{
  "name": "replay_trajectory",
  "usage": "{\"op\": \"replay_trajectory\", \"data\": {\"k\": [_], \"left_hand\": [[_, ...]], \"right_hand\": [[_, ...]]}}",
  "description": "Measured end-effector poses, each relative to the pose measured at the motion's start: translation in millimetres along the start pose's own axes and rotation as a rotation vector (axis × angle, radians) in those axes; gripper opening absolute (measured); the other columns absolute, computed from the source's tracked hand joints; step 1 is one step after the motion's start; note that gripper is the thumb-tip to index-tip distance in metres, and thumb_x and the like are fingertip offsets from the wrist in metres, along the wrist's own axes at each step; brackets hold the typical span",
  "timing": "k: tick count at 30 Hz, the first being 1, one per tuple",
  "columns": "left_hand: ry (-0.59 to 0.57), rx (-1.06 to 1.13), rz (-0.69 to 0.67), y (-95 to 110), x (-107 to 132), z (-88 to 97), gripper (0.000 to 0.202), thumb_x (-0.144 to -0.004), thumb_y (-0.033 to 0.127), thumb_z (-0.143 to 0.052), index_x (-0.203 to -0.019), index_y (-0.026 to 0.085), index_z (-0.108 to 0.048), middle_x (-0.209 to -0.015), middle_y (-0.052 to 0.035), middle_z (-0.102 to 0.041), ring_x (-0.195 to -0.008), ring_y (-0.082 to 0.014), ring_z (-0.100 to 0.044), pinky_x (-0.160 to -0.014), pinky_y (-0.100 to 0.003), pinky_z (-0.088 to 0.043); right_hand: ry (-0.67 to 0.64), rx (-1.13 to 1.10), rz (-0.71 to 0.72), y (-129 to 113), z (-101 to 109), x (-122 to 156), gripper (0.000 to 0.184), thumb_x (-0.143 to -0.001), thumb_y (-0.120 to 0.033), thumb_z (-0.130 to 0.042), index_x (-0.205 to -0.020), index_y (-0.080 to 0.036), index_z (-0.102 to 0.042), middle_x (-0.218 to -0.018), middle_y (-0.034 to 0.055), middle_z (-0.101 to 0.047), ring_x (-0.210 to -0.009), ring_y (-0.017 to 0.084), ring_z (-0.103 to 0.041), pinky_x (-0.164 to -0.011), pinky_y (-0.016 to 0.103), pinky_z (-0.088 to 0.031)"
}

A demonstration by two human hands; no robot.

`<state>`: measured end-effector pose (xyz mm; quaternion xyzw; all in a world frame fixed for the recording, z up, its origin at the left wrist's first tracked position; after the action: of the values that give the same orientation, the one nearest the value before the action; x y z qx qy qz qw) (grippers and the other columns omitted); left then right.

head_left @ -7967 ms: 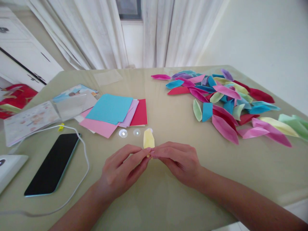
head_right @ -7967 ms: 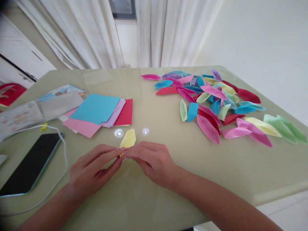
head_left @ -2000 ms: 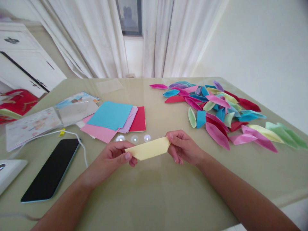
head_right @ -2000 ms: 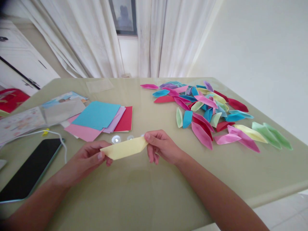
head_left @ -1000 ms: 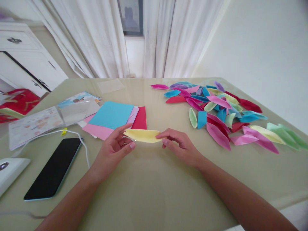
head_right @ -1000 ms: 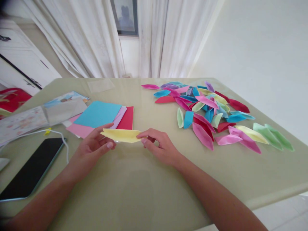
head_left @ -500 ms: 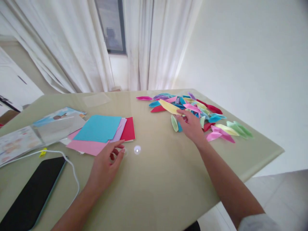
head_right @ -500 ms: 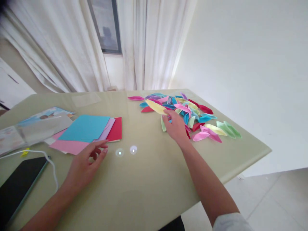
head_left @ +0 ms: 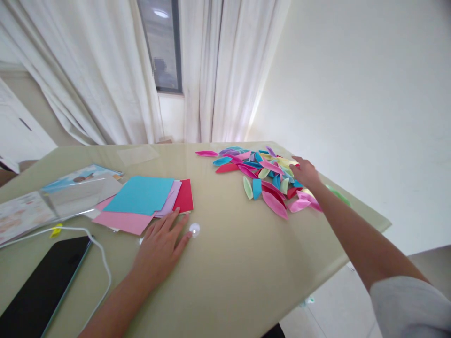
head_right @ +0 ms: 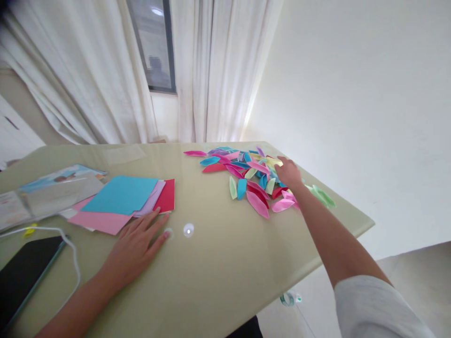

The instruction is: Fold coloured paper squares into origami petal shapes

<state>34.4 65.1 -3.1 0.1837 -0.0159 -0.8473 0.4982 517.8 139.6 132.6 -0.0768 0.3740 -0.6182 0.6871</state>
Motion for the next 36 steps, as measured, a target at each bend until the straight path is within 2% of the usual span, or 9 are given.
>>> {"op": "replay_trajectory", "data": {"k": [4,8,11,15,18,21,26,30,36], "left_hand": [[0.028,-0.057,-0.016,-3,0,-1.3,0.051,-0.105,0.044,-0.045,-0.15,0.023,-0.057,-0.157,-0.0134,-0.054,-0.14,-0.0341,-0.053,-0.112,-0.055,-0.046],[0.052,-0.093,-0.04,0,0,2.8,0.052,-0.104,0.045,-0.047,-0.149,0.021,-0.058,-0.154,-0.0131,-0.058,-0.138,-0.0354,-0.054,-0.113,-0.056,-0.045],[0.073,-0.097,-0.064,1,-1,10.7,0.049,-0.103,0.044,-0.049,-0.143,0.019,-0.062,-0.148,-0.013,-0.062,-0.134,-0.0358,-0.056,-0.113,-0.056,-0.044],[0.133,-0.09,0.003,-13,-5,18.0,0.046,-0.105,0.042,-0.046,-0.141,0.02,-0.063,-0.157,-0.0121,-0.054,-0.14,-0.0359,-0.05,-0.114,-0.055,-0.044],[0.107,-0.066,0.088,-30,-6,11.8,0.056,-0.104,0.046,-0.047,-0.153,0.019,-0.051,-0.161,-0.0131,-0.05,-0.144,-0.0363,-0.047,-0.116,-0.056,-0.042],[0.06,-0.039,0.133,-38,-7,4.6,0.059,-0.102,0.049,-0.05,-0.153,0.018,-0.05,-0.158,-0.0119,-0.054,-0.143,-0.0366,-0.049,-0.117,-0.057,-0.042],[0.07,-0.018,0.179,-37,-7,7.8,0.058,-0.101,0.05,-0.053,-0.15,0.019,-0.051,-0.155,-0.0103,-0.057,-0.141,-0.0366,-0.051,-0.115,-0.057,-0.043],[0.076,0.011,0.199,-39,-8,10.1,0.054,-0.102,0.049,-0.053,-0.147,0.019,-0.053,-0.152,-0.0101,-0.06,-0.138,-0.0356,-0.053,-0.114,-0.055,-0.044],[0.084,0.048,0.25,-42,-12,12.6,0.055,-0.104,0.05,-0.05,-0.148,0.018,-0.053,-0.145,-0.0123,-0.065,-0.134,-0.0344,-0.057,-0.112,-0.053,-0.046]], "right_hand": [[0.058,0.073,0.02,-46,-59,16,0.04,-0.103,-0.054,-0.053,-0.122,-0.024,-0.072,-0.128,0.0167,-0.07,-0.118,0.039,-0.067,-0.102,0.061,-0.052],[-0.144,0.011,0.127,-118,-148,38,0.03,-0.104,-0.042,-0.056,-0.121,-0.024,-0.073,-0.118,0.0088,-0.077,-0.105,0.026,-0.072,-0.093,0.042,-0.057],[-0.336,-0.249,0.02,-158,-210,43,0.026,-0.104,-0.037,-0.057,-0.122,-0.024,-0.072,-0.114,0.0062,-0.078,-0.104,0.023,-0.072,-0.098,0.039,-0.053],[-0.316,-0.495,-0.216,-174,-266,29,0.03,-0.099,-0.043,-0.064,-0.12,-0.022,-0.07,-0.127,0.0106,-0.073,-0.12,0.027,-0.067,-0.108,0.044,-0.049],[-0.294,-0.662,-0.344,-170,-299,22,0.038,-0.099,-0.049,-0.06,-0.125,-0.021,-0.065,-0.139,0.0122,-0.065,-0.122,0.025,-0.065,-0.096,0.039,-0.059],[-0.291,-0.849,-0.444,-165,-319,24,0.038,-0.099,-0.047,-0.059,-0.126,-0.021,-0.06,-0.14,0.0122,-0.063,-0.12,0.023,-0.067,-0.086,0.034,-0.064],[-0.363,-1.107,-0.476,-172,-327,37,0.034,-0.099,-0.042,-0.059,-0.124,-0.02,-0.059,-0.123,0.0114,-0.072,-0.108,0.021,-0.072,-0.087,0.037,-0.065],[-0.462,-1.243,-0.284,-191,-321,42,0.039,-0.091,-0.046,-0.072,-0.121,-0.022,-0.069,-0.117,0.007,-0.073,-0.102,0.02,-0.07,-0.083,0.033,-0.063],[-0.485,-1.029,0.004,-204,-311,47,0.04,-0.092,-0.033,-0.071,-0.132,-0.026,-0.068,-0.126,0.0055,-0.068,-0.09,0.016,-0.068,-0.079,0.031,-0.058]]}}
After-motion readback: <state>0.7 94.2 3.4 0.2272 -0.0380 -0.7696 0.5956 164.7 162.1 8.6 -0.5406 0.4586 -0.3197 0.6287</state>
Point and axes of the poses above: each hand's wrist, its own x-axis away from the middle knuckle, its own z-axis out of the back of the hand, y = z × x, the point moved 6 cm from there along -x, towards the middle knuckle
